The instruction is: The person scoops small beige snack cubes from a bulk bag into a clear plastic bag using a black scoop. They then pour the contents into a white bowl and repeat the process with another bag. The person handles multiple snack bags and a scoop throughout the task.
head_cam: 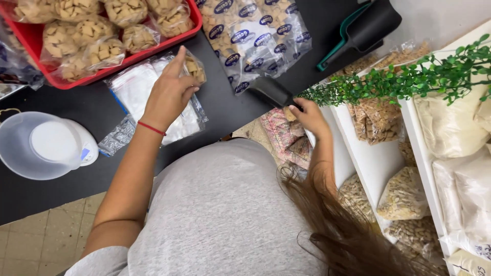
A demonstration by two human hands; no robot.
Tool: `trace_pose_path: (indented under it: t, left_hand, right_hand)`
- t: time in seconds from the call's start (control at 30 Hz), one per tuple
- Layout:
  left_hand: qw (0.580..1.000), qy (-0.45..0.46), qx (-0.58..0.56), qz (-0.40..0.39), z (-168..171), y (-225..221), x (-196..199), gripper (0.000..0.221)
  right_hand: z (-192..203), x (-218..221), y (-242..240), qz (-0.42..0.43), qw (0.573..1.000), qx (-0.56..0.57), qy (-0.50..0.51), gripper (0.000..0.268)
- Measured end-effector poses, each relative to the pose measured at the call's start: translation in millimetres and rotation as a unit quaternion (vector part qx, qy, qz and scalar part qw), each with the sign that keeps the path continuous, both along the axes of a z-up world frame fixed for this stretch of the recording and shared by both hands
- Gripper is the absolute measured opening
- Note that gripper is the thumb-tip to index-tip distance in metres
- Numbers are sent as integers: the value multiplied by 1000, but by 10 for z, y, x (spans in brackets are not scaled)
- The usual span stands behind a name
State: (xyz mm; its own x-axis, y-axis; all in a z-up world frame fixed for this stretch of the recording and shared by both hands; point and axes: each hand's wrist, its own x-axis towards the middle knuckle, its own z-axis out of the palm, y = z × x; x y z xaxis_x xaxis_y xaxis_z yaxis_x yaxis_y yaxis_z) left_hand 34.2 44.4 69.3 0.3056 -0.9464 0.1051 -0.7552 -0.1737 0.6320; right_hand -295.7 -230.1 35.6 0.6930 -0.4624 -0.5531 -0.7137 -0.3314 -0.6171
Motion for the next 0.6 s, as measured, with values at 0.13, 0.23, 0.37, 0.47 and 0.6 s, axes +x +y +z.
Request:
trace_pose_path:
  t: [0.13,0.23,0.37,0.47,0.6]
  left_hand:
    - [1000,-11,0,20,-1,-45,-39,8]
    - [1000,-12,9,15,18,-105,-69,5]
    - [1000,-17,-6,4,-48,-162,-129,2]
    - [999,-8,-31,13,-78,-179,-198,4]
    - [1000,5,-24,20,-110,-187,-217,5]
  right_hand:
    - [-926,7,-73,-92,980,-169,-60,31]
    - [-1482,376,-210,-98,959,-218,-153,42]
    - [-1334,912,-182,-7,966,-223,-129,51]
    - [-437,1022,202,1,927,-337,-167,20]
    - [449,1555,732,140,919,-23,-367,28]
